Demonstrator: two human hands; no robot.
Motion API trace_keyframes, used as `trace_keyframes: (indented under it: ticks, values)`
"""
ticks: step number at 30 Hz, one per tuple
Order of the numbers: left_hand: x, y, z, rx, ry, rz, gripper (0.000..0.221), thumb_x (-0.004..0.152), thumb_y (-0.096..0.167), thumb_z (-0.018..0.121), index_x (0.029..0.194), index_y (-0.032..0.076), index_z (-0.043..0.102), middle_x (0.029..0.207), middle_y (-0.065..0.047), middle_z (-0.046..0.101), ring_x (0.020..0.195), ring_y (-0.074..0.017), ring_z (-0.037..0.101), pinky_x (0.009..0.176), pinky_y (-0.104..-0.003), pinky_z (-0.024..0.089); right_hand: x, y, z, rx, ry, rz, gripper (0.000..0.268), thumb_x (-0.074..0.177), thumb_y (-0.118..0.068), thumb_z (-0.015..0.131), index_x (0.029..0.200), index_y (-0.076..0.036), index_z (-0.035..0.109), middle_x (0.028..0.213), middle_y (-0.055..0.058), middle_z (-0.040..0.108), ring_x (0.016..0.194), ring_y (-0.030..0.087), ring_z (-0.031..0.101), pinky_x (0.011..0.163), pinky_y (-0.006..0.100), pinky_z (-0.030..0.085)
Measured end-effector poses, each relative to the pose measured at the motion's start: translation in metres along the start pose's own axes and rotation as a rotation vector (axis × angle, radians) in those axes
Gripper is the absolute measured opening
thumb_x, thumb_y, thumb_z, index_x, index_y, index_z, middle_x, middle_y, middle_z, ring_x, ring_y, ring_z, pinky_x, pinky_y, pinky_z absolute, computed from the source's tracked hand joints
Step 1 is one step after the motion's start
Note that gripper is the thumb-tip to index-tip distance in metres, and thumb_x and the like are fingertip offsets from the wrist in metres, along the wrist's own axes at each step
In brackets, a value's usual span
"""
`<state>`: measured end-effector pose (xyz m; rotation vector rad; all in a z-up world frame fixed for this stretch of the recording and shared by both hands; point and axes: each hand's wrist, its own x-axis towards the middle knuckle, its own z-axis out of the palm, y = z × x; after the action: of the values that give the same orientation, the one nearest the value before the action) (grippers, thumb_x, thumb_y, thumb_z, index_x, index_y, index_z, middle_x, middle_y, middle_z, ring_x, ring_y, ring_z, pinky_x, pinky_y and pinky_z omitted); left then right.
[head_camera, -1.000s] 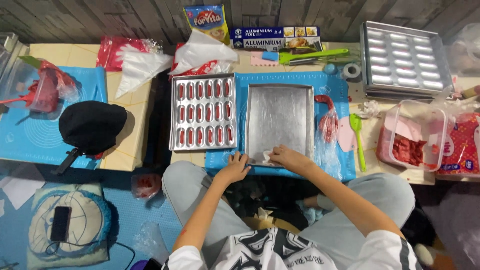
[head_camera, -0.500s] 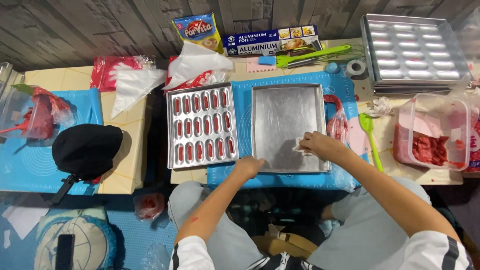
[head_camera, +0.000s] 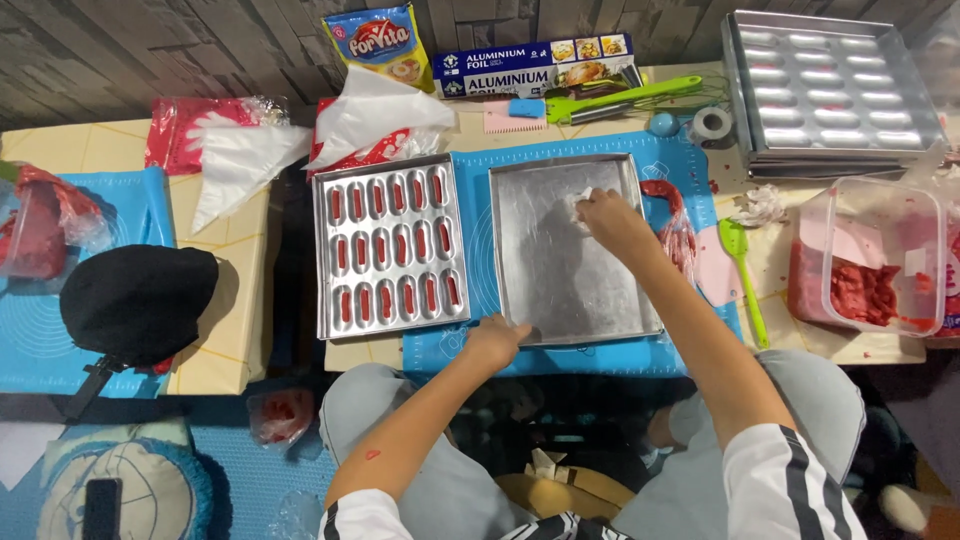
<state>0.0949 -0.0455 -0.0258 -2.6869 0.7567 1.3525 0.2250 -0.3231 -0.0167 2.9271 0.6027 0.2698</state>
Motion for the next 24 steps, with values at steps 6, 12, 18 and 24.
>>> trace_keyframes:
  ticks: [6,12,18,24]
  values:
    - [-0.028,0.007,-0.022,-0.044,0.012,0.003,0.044,0.107,0.022,0.043,0.151,0.023,0.042,0.135,-0.034,0.046,0.125,-0.0473,0.049,0.091,-0.065,0.049,-0.051,-0.098,-0.131,-0.215,-0.145,-0.495,0.024,0.094,-0.015,0.066,0.118,-0.013,0.068,0.112,0.008,0.072,0.111,0.021,0.066,0.097,0.036,0.048]
    - [0.022,0.005,0.008,-0.01,0.085,-0.034,0.05,0.097,0.002,0.056,0.142,0.023,0.057,0.131,-0.033,0.052,0.116,-0.0456,0.055,0.086,-0.064,0.05,-0.11,-0.121,-0.135,0.135,0.127,-0.546,0.033,0.09,-0.008,0.066,0.123,-0.011,0.064,0.126,0.006,0.063,0.112,0.025,0.061,0.077,0.024,0.056]
    - [0.0,0.013,-0.01,0.006,0.065,-0.02,0.069,0.084,-0.012,0.066,0.14,0.027,0.06,0.132,-0.034,0.052,0.113,-0.0444,0.056,0.084,-0.058,0.05,-0.065,-0.074,-0.133,0.249,-0.039,-0.377,0.034,0.091,-0.011,0.07,0.124,-0.019,0.07,0.125,0.003,0.069,0.113,0.019,0.067,0.089,0.027,0.056]
    - [-0.018,0.016,-0.024,0.042,0.034,-0.025,0.079,0.078,-0.015,0.07,0.143,0.028,0.057,0.126,-0.033,0.053,0.101,-0.0387,0.057,0.076,-0.051,0.048,0.004,-0.019,-0.066,0.161,-0.123,-0.094,0.044,0.096,-0.01,0.061,0.14,-0.017,0.062,0.136,0.006,0.062,0.129,0.026,0.059,0.098,0.031,0.057]
